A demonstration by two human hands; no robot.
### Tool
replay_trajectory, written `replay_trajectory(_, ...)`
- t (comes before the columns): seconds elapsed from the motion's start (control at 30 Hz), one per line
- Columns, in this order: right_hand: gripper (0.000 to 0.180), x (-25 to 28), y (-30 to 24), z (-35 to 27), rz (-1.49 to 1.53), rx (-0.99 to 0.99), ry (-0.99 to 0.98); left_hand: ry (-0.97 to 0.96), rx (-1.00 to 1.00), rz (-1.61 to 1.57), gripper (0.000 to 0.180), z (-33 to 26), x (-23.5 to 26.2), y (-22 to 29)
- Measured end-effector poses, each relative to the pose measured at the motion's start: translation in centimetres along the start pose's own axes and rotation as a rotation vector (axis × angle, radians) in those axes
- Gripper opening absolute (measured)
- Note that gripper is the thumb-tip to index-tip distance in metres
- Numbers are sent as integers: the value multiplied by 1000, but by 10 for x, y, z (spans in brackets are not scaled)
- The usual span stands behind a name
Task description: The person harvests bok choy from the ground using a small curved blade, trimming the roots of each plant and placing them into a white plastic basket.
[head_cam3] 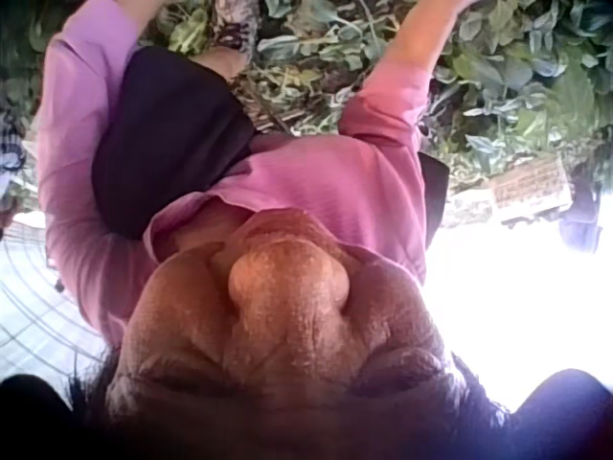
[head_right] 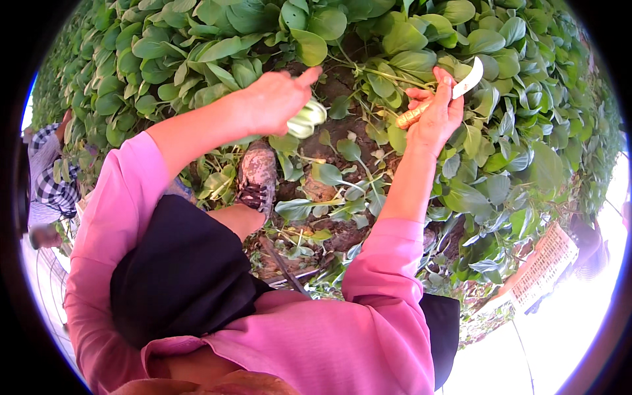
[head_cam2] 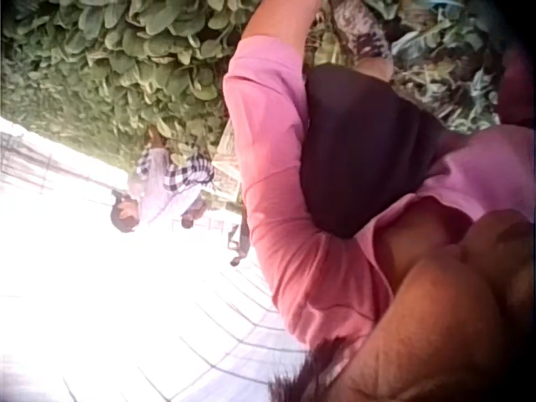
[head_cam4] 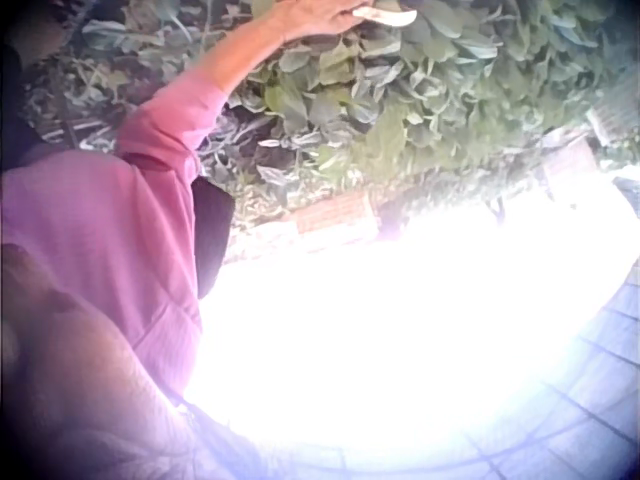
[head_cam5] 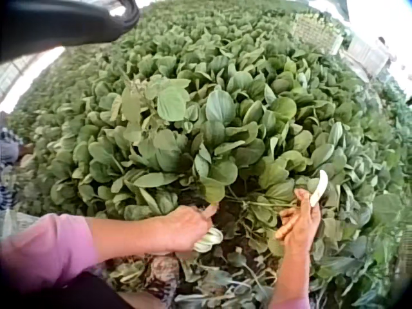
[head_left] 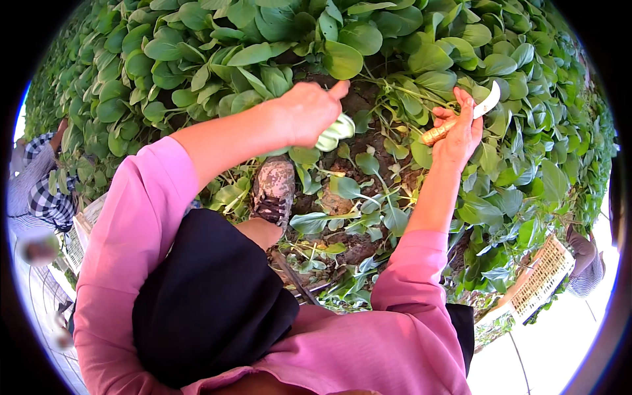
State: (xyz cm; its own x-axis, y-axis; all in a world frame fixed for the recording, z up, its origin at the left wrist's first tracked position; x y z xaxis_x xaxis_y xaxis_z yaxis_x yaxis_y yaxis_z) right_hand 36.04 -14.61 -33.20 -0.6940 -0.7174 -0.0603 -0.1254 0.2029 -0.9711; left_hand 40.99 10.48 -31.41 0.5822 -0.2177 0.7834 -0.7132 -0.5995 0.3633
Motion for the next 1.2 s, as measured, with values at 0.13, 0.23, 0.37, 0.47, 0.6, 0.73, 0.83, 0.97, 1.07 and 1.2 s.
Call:
replay_trajectory(0.13, 30, -19, -26, -16, -19, 108, -7, -28, 222, 45, 52, 8, 31, -24)
replay_trajectory(0.23, 29, -55, -29, -51, -103, 277, -245, 8, 274, 102, 52, -5, 28, -55)
replay_trajectory(0.37, 30, -100, 32, -85, -355, -99, -715, 77, 308, 108, 54, -20, 23, -84)
replay_trajectory(0.47, 30, -119, 90, -73, -510, -394, -692, 135, 294, 123, 55, -22, 18, -96)
replay_trajectory(0.6, 30, -143, 118, -42, -507, -494, -557, 131, 268, 85, 54, -28, 22, -103)
replay_trajectory(0.73, 25, -164, 133, -32, -518, -537, -495, 149, 251, 101, 56, -28, 16, -108)
replay_trajectory(0.83, 24, -176, 131, -40, -557, -500, -462, 191, 240, 125, 54, -32, 8, -112)
replay_trajectory(0.97, 23, -161, 194, -30, -806, -53, -472, 203, 215, 141, 51, -28, 8, -110)
replay_trajectory(1.07, 28, -165, 194, -37, -716, -214, -382, 223, 211, 147, 48, -30, 5, -109)
replay_trajectory(1.2, 35, -173, 157, -29, -200, -749, -543, 149, 159, 174, 33, -36, 11, -111)
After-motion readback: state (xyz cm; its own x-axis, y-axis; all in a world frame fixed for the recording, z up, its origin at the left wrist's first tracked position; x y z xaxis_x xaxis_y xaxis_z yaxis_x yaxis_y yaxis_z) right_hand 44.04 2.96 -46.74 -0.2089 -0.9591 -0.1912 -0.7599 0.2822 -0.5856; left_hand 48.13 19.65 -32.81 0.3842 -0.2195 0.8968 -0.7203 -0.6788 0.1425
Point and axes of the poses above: each hand's wrist, its own z-axis towards the middle knuckle, its own x-axis out of the back of the hand, y = z × x, the point moved 1 cm from there along z, towards the middle knuckle, and after that the axes turned 2 degrees about -z, right-handed, at the moved point
